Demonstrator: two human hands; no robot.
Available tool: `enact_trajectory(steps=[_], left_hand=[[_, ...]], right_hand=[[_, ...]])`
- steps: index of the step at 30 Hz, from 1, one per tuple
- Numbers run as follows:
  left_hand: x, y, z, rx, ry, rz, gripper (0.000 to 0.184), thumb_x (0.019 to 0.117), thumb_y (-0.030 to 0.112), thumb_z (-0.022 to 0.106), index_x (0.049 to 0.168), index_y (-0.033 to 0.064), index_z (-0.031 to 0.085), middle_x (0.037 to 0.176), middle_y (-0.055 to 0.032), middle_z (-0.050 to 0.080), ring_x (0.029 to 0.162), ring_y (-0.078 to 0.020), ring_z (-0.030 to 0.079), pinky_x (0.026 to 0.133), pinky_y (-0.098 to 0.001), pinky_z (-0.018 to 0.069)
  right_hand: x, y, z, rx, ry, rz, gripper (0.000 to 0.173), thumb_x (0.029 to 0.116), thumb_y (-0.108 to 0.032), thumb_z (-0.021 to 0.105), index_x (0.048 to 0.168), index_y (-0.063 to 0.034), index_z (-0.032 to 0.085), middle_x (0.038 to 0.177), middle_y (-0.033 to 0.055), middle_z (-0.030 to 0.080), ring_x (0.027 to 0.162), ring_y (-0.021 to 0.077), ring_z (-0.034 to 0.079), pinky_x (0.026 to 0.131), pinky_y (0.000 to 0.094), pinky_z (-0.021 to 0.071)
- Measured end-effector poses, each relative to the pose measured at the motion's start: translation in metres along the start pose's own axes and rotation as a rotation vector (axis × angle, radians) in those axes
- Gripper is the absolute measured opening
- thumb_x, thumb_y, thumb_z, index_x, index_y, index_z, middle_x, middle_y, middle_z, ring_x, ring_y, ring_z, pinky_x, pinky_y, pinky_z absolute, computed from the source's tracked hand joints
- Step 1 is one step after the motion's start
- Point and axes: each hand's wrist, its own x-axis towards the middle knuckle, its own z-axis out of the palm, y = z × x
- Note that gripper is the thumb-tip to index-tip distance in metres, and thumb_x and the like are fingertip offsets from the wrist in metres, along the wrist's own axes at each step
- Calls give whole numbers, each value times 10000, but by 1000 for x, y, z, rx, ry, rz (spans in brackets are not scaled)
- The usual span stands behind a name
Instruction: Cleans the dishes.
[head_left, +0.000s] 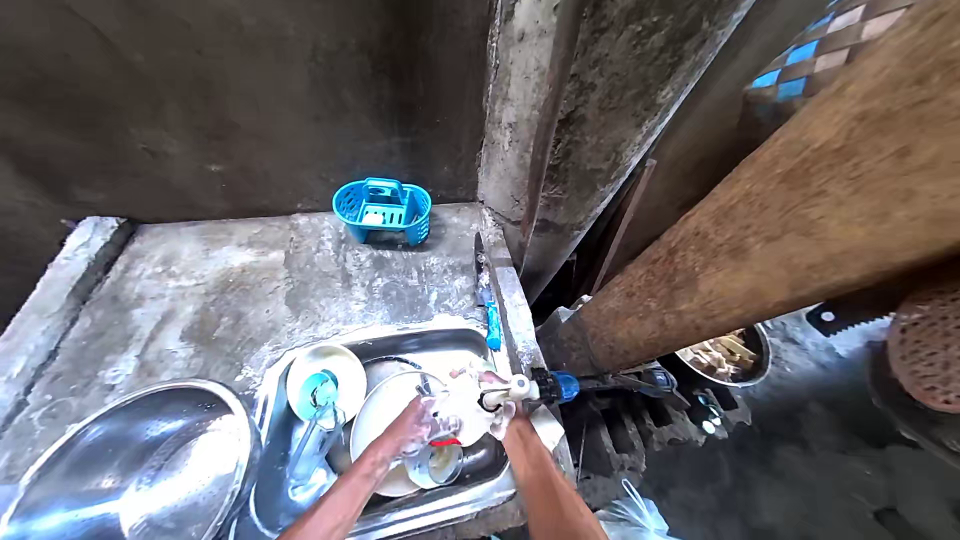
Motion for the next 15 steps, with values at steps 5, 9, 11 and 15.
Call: enact_trajectory(steps=[5, 9, 11, 15], left_hand=[[22, -41, 18, -536, 338, 22, 312, 951, 110, 626, 1230, -22, 577, 890, -49, 686, 768, -121, 671, 717, -299, 590], [50, -34, 53, -655, 631, -112, 352, 1002, 162, 659, 1276, -44, 581, 1002, -158, 692, 847, -206, 688, 752, -382, 605], [59, -26, 59, -649, 688, -159, 334, 1020, 247, 645, 1206, -30, 638, 1020, -152, 702, 881, -192, 680, 786, -374, 582], [50, -24, 67, -803, 650, -105, 405, 1130, 252, 315, 1341, -18, 530, 1160, -149, 635, 1009, -163, 622, 890, -340, 540]], right_hand=[[-8, 25, 33, 155, 132, -270, 354, 1116, -221, 293, 1311, -67, 545, 1165, 101, 666, 1047, 182, 643, 890, 393, 559], [-14, 41, 61, -333, 495, -305, 417, 1009, -59, 612, 1379, 92, 493, 1273, 270, 604, 1141, 287, 612, 986, 428, 526], [-32, 35, 77, -566, 515, -280, 535, 954, -136, 714, 1372, 120, 500, 1296, 298, 609, 1216, 329, 601, 1067, 456, 480], [-60, 39, 82, -1136, 322, -419, 503, 931, -193, 714, 1312, 121, 616, 1301, 308, 643, 1295, 389, 588, 1160, 478, 412]])
